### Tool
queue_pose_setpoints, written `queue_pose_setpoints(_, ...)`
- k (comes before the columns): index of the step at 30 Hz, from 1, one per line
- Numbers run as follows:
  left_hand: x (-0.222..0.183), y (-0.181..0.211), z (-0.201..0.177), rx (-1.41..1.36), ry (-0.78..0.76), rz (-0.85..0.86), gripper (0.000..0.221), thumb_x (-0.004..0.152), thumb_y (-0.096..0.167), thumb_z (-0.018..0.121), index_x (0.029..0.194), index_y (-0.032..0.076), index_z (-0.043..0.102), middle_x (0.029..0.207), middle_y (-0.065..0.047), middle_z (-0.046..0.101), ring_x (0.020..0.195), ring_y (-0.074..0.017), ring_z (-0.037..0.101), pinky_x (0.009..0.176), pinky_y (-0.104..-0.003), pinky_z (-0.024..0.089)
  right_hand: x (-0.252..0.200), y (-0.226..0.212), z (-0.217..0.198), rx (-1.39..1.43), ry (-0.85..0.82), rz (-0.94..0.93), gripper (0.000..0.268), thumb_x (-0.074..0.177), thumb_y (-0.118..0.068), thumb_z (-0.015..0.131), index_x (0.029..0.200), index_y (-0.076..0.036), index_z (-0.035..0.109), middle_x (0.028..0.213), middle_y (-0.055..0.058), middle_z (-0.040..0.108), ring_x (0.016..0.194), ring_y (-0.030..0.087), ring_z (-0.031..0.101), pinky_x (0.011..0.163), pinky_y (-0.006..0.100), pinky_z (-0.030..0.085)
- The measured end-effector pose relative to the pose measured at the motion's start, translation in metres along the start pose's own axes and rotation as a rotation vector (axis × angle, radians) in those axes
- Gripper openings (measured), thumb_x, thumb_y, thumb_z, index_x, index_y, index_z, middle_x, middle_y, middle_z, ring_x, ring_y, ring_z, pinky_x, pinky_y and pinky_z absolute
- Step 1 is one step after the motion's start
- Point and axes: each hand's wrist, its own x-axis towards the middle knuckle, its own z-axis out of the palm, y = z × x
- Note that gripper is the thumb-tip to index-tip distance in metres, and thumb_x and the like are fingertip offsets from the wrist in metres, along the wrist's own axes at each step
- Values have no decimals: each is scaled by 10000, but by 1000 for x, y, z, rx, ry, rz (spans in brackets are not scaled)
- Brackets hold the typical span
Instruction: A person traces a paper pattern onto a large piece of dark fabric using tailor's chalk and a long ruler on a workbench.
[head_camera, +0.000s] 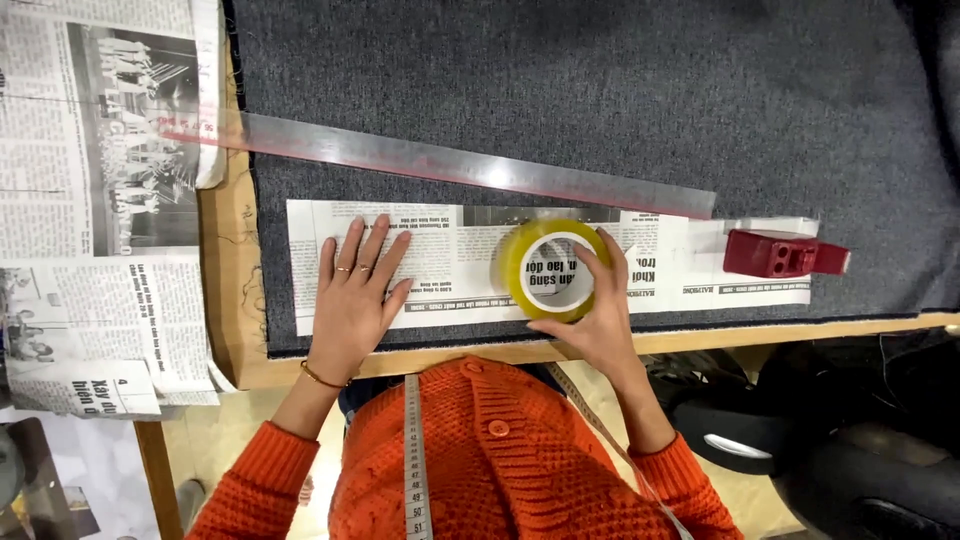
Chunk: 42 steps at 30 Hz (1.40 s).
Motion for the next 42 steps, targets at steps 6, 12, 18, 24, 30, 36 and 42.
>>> queue_pose_setpoints(6, -1, -3, 3, -12, -15, 7, 543, 1067, 485, 415, 1588, 338, 393, 1702, 40, 258, 1572, -226, 147, 1253, -509, 82, -4, -13, 9, -157, 41, -62, 641, 584, -272, 1014, 1087, -104, 653, 1671, 193, 179, 1536, 442, 223, 1220, 577, 296)
queue_pose_setpoints(12, -1, -3, 5, -9, 5, 15, 554, 1070, 488, 414, 1601, 340, 362, 1705, 28, 243, 1573, -236, 147, 1249, -516, 86, -8, 7, 22, -165, 129, -227, 397, 670, -249, 979, 814, -131, 629, 1594, 57, 382, 1502, 489, 239, 1196, 665, 305)
queue_pose_setpoints(18, -2, -6, 6, -9, -37, 17, 564, 1074, 491, 392, 1612, 331, 337, 1714, 25, 212, 1576, -237, 117, 1247, -520, 68, 3, -2, 60, -70, 58, -399, 380, 672, -291, 974, 864, -140, 681, 1520, 39, 488, 1517, 459, 235, 1236, 690, 254)
queue_pose_setpoints(24, -2, -6, 6, -39, -68, -25, 528, 1098, 439, 333, 1608, 305, 345, 1703, 49, 240, 1571, -208, 149, 1259, -495, 79, 10, -15, 95, -15, -29, -513, 364, 698, -329, 952, 903, -143, 716, 1491, -3, 539, 1517, 460, 238, 1245, 684, 252)
queue_pose_setpoints(30, 3, -3, -8, -88, -77, -31, 484, 1112, 332, 331, 1587, 270, 401, 1683, 52, 302, 1556, -221, 205, 1255, -496, 109, 17, -29, 86, 42, -81, -534, 334, 766, -323, 906, 936, -117, 705, 1538, 57, 473, 1510, 504, 225, 1240, 603, 304)
queue_pose_setpoints(36, 9, 4, -21, -114, 34, -23, 419, 1097, 240, 441, 1500, 196, 548, 1598, 7, 475, 1496, -221, 366, 1237, -453, 215, -6, 39, 39, 219, 103, -65, 869, 804, -81, 804, 1517, -49, 307, 1523, 253, 354, 1313, 478, 518, 1057, 591, 493)
queue_pose_setpoints(42, 44, -13, -42, -335, 200, 32, 397, 990, 16, 616, 1383, 72, 640, 1330, -131, 650, 1306, -367, 577, 1084, -493, 449, -8, 58, -35, -436, 317, 148, 372, 946, -238, 818, 1197, -83, 591, 1101, 72, 504, 1034, 310, 520, 917, 440, 390)
